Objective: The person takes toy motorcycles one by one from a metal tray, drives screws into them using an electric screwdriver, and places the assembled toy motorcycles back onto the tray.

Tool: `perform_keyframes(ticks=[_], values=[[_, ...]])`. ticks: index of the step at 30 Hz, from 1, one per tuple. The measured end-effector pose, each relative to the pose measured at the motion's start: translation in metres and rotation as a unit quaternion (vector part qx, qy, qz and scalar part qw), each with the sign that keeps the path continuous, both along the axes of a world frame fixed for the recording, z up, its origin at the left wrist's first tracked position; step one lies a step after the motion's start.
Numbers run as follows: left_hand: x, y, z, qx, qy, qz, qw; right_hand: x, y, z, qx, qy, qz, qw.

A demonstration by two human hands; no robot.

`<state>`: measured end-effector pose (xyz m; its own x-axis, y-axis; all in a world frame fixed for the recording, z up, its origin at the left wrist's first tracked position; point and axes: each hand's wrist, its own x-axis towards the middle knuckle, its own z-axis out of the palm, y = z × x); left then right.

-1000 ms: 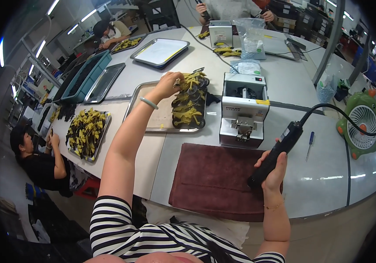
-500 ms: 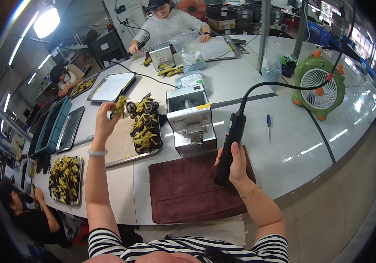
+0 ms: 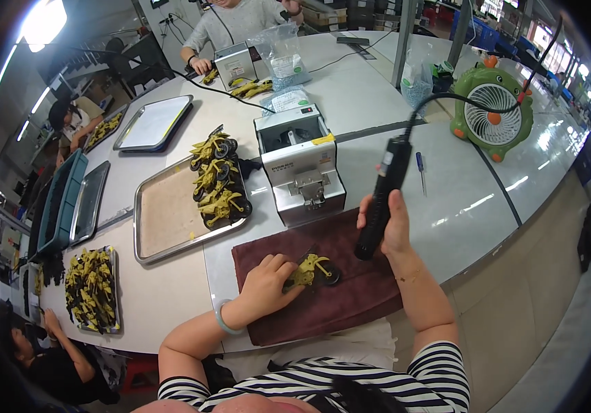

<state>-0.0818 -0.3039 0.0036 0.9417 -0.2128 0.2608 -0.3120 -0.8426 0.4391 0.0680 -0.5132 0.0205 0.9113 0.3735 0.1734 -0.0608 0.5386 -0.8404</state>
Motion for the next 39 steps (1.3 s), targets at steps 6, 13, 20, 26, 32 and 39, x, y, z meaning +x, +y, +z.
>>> perform_keyframes(ticks=[6,13,20,26,32,39], values=[[0.015,0.002,-0.006,-0.059,-0.054,-0.033,0.996,0.005,0.019,0.060,-0.027,-0.185,-0.133,0.973],[0.014,0.008,-0.011,-0.069,-0.049,-0.028,0.996,0.041,0.081,0.080,0.026,-0.361,-0.179,0.915],[0.008,0.007,-0.016,-0.066,-0.040,-0.020,0.997,0.046,0.108,0.061,-0.032,-0.389,-0.137,0.910],[0.010,0.005,-0.017,-0.068,-0.047,-0.020,0.996,0.049,0.106,0.066,-0.102,-0.398,-0.019,0.912],[0.013,0.010,-0.020,-0.099,-0.049,-0.011,0.994,0.028,0.104,0.062,-0.131,-0.320,-0.127,0.929],[0.010,0.007,-0.020,-0.078,-0.044,-0.006,0.996,-0.050,0.085,0.042,-0.160,-0.257,-0.091,0.949]])
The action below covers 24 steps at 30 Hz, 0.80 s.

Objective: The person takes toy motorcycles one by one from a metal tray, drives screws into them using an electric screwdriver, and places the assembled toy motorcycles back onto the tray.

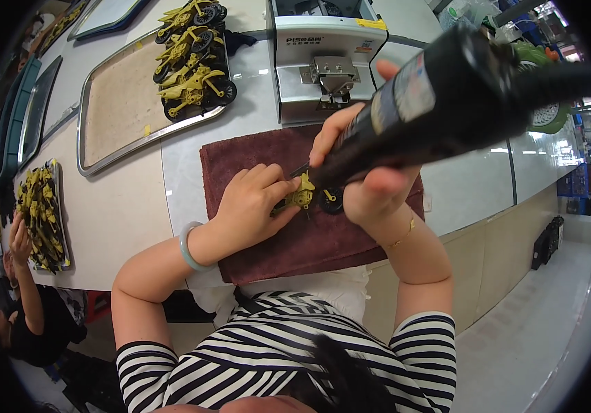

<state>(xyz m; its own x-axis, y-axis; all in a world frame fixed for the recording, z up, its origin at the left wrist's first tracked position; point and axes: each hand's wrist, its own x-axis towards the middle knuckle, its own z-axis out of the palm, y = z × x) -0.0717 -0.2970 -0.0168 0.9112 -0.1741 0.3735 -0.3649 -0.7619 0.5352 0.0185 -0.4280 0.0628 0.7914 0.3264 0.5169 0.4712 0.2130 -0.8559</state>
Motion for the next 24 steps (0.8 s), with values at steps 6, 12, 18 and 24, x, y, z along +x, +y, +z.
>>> perform_keyframes(ticks=[6,12,18,24], values=[[0.000,-0.001,-0.001,0.008,0.003,0.002,1.000,-0.005,0.003,-0.008,0.014,0.001,-0.002,1.000],[-0.001,0.000,-0.002,0.006,0.003,0.000,1.000,-0.001,0.007,-0.022,-0.037,-0.002,0.058,0.998],[0.002,0.000,-0.001,0.008,0.006,0.004,1.000,0.001,0.001,-0.022,-0.038,0.107,0.092,0.989],[0.002,0.002,-0.002,0.002,0.001,0.000,1.000,-0.003,0.006,-0.017,-0.017,0.015,0.044,0.999]])
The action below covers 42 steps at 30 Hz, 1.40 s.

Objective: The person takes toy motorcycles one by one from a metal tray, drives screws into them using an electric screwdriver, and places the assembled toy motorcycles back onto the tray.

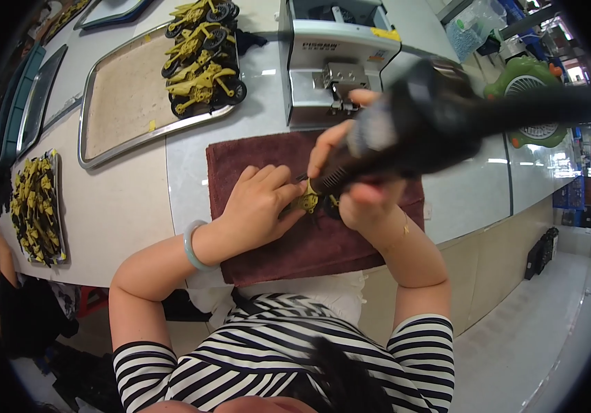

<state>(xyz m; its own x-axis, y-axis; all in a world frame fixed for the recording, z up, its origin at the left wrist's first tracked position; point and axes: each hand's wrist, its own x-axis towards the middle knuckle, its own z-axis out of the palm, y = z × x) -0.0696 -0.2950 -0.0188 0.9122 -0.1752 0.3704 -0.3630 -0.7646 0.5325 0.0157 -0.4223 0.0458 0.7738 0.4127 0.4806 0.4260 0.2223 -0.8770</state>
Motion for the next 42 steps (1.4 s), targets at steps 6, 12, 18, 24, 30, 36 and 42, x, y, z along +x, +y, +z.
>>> perform_keyframes(ticks=[6,12,18,24,30,36,42], values=[[-0.002,-0.001,0.002,0.012,-0.004,-0.004,1.000,0.078,-0.002,0.056,0.093,-0.121,-0.064,0.986],[-0.002,-0.003,0.001,0.007,-0.002,0.002,1.000,0.100,0.012,0.037,0.034,-0.152,-0.099,0.983],[-0.003,0.000,-0.003,0.001,0.003,0.005,1.000,0.061,-0.002,0.035,0.029,-0.065,-0.050,0.996],[-0.003,0.000,0.001,0.006,0.004,0.006,1.000,-0.008,-0.038,0.018,0.028,0.028,-0.040,0.998],[-0.002,-0.002,-0.002,0.000,-0.004,0.003,1.000,-0.018,-0.042,0.008,0.021,0.015,-0.066,0.997],[-0.005,-0.006,0.001,0.015,-0.006,0.002,1.000,-0.016,-0.053,-0.008,0.060,0.019,0.044,0.997],[-0.004,-0.005,0.000,0.019,-0.003,0.004,1.000,-0.011,-0.056,-0.016,0.078,0.026,0.091,0.992]])
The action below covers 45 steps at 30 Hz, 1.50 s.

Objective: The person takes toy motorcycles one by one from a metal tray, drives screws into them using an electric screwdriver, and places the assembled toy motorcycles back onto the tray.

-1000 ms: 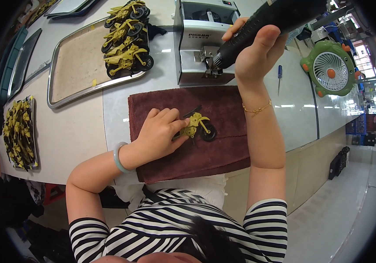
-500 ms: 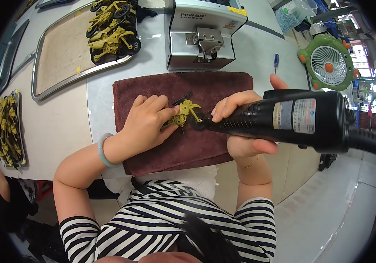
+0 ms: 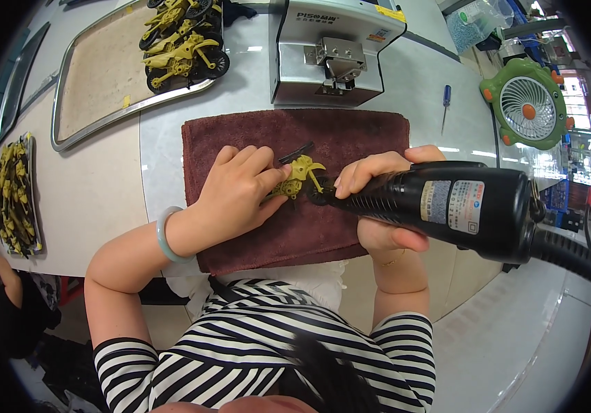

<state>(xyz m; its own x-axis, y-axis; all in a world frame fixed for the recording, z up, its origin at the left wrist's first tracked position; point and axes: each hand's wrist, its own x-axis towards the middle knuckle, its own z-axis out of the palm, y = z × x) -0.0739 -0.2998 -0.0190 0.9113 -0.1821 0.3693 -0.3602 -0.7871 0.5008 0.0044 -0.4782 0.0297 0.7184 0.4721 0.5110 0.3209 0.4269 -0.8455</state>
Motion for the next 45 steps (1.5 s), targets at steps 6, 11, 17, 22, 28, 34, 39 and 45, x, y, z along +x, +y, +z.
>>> perform_keyframes(ticks=[6,11,17,22,28,34,39,45], values=[[0.005,0.009,-0.002,0.008,-0.005,0.004,1.000,0.012,0.016,0.013,-0.039,-0.027,-0.029,0.998],[0.005,0.010,0.011,0.015,-0.016,0.005,1.000,0.050,0.037,0.084,0.082,-0.053,-0.153,0.983],[-0.002,0.000,-0.005,-0.010,-0.053,-0.001,0.999,0.077,0.050,0.062,0.088,-0.010,-0.113,0.990],[-0.009,-0.001,-0.001,0.016,-0.059,0.006,0.998,0.064,0.068,0.081,0.120,0.017,-0.087,0.989],[-0.008,0.004,-0.001,0.013,-0.037,0.005,0.999,0.064,0.071,0.073,0.102,0.030,-0.056,0.993],[-0.009,0.002,-0.001,0.013,-0.027,-0.007,1.000,0.065,0.074,0.078,0.076,0.084,-0.053,0.992],[-0.004,-0.003,-0.002,0.050,-0.046,-0.017,0.998,0.082,0.059,0.072,0.071,0.059,-0.073,0.993],[-0.021,0.000,0.043,0.038,-0.086,-0.001,0.996,0.091,0.059,0.069,0.070,0.037,-0.082,0.993]])
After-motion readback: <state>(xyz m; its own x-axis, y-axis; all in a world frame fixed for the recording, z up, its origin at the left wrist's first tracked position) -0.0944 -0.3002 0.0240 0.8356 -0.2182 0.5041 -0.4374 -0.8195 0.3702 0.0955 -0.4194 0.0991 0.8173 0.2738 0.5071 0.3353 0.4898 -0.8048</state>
